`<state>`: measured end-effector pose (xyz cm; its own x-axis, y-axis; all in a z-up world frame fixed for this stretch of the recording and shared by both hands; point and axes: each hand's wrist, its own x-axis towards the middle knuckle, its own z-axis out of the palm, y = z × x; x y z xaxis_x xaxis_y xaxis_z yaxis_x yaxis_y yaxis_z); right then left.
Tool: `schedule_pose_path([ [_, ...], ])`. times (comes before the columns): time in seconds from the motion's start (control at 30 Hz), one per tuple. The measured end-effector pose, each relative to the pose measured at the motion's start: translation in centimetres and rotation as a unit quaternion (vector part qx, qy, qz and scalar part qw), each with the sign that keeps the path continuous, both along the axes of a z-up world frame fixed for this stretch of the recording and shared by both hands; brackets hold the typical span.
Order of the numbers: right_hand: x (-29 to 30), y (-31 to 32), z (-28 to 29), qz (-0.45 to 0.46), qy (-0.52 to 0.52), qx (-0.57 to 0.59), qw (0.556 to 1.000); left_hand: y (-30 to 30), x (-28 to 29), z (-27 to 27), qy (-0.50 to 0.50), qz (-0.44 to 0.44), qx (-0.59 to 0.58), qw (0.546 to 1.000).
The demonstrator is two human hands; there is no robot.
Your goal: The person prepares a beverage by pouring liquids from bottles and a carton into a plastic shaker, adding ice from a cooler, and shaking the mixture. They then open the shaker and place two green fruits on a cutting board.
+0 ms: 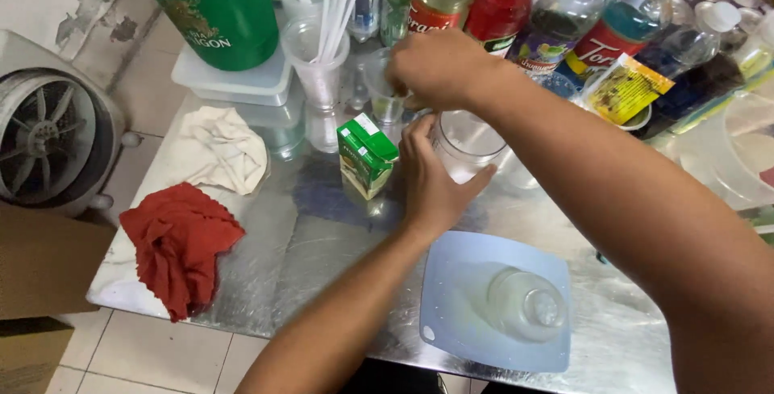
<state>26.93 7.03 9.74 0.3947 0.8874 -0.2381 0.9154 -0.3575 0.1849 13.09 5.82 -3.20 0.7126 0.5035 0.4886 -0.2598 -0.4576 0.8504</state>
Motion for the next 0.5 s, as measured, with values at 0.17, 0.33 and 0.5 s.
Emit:
schedule_pose_path([
  [0.17, 0.1, 0.0, -0.2, 0.075, -0.077, 0.086, 0.990, -0.3, 0.0, -0.3, -0.036, 0.028, 0.025, 0.999],
  [0.33, -1.4, -3.7, 3.2, 0.088, -0.170, 0.215, 0.958, -0.6, -1.1, 0.8, -0.152, 0.016, 0.029, 0.988],
  [0.5, -4.9, -9.7, 7.4, 0.112, -0.254, 0.344, 0.897, -0.8, -1.5, 0.6, -0.186, -0.032, 0.069, 0.979],
])
